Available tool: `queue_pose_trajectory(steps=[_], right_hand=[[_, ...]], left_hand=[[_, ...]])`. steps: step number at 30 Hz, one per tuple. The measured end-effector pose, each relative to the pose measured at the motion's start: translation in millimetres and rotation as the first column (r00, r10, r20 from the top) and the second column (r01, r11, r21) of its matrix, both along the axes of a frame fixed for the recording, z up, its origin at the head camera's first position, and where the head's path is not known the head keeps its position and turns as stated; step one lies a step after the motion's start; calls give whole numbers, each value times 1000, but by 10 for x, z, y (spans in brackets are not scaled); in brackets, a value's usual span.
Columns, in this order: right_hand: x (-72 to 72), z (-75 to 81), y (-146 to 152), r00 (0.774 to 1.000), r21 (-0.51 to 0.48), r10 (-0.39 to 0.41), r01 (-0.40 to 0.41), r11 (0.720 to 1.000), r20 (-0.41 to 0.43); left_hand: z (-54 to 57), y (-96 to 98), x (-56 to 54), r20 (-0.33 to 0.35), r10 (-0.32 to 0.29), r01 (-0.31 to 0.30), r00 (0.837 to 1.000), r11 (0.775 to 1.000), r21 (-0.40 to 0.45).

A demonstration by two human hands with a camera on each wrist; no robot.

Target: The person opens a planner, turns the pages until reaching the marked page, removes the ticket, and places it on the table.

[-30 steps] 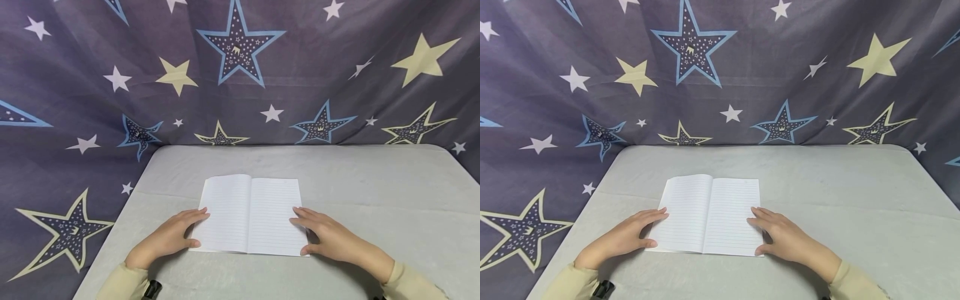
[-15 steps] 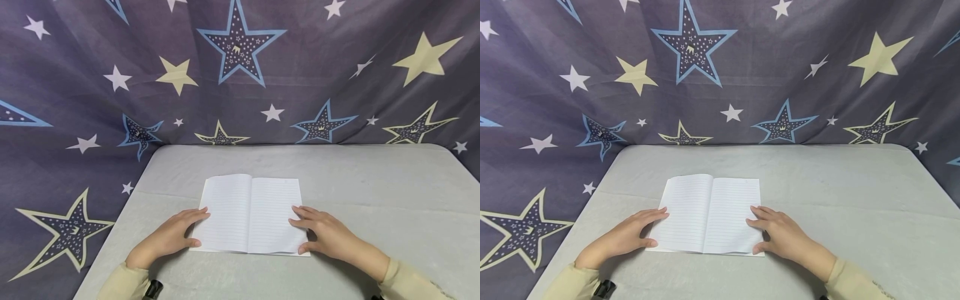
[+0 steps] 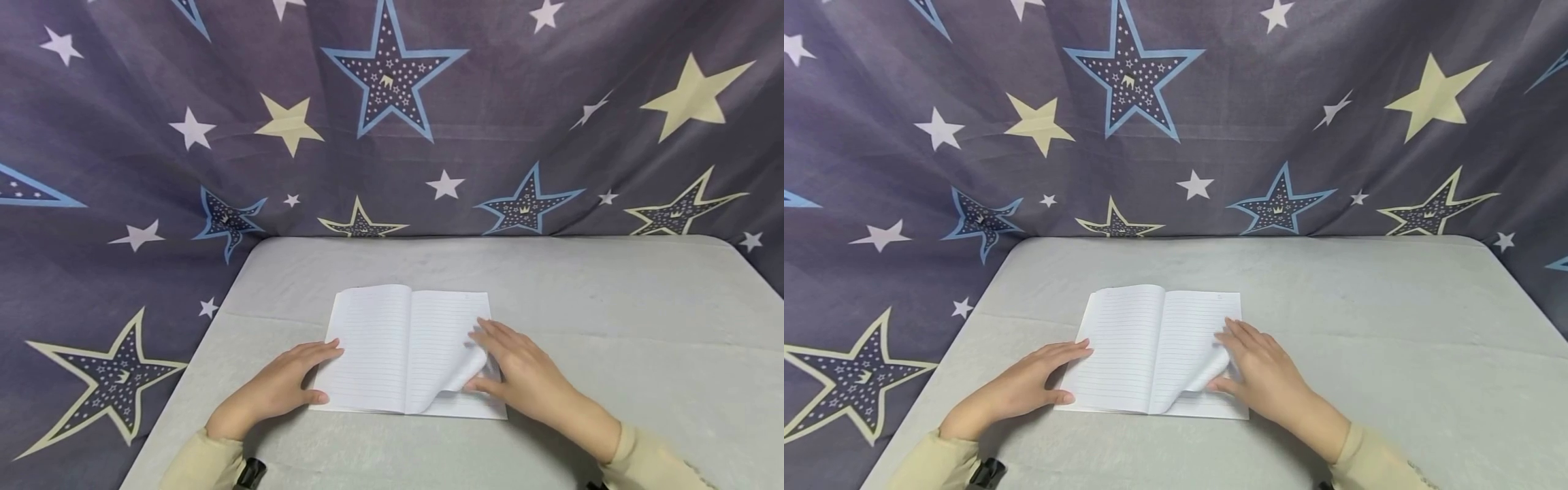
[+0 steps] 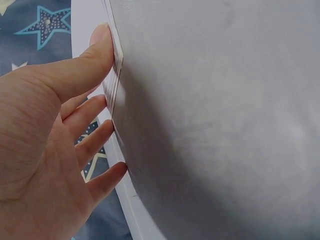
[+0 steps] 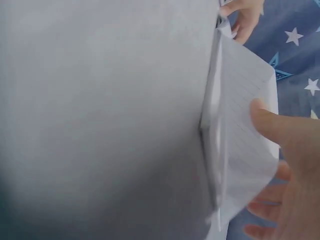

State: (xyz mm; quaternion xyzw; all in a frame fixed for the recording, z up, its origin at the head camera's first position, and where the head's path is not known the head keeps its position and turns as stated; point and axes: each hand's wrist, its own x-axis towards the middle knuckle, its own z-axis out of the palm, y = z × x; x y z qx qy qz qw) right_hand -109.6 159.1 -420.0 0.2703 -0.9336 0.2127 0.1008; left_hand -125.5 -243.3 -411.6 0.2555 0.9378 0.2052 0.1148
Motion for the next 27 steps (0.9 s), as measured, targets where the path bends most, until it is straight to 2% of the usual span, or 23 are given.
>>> queue_pose_trajectory(steps=[4, 8, 15, 20, 27], right_hand=[[6, 48, -109, 997, -117, -56, 61, 991, 48], [56, 106, -266, 995, -171, -50, 64, 983, 89], [139, 157, -559, 985, -121, 64, -44, 992, 163], [184, 143, -742, 965, -56, 148, -139, 989, 218], [256, 111, -883, 943, 46, 215, -233, 971, 253]], left_hand=[[0, 8, 3, -13, -4, 4, 1000, 1000, 2], [4, 12, 13, -8, -3, 3, 1000, 1000, 9], [17, 27, 19, 13, 11, -11, 1000, 1000, 12], [26, 30, 30, 17, 13, -13, 1000, 1000, 13], [9, -48, 47, -52, 48, -48, 998, 999, -3]])
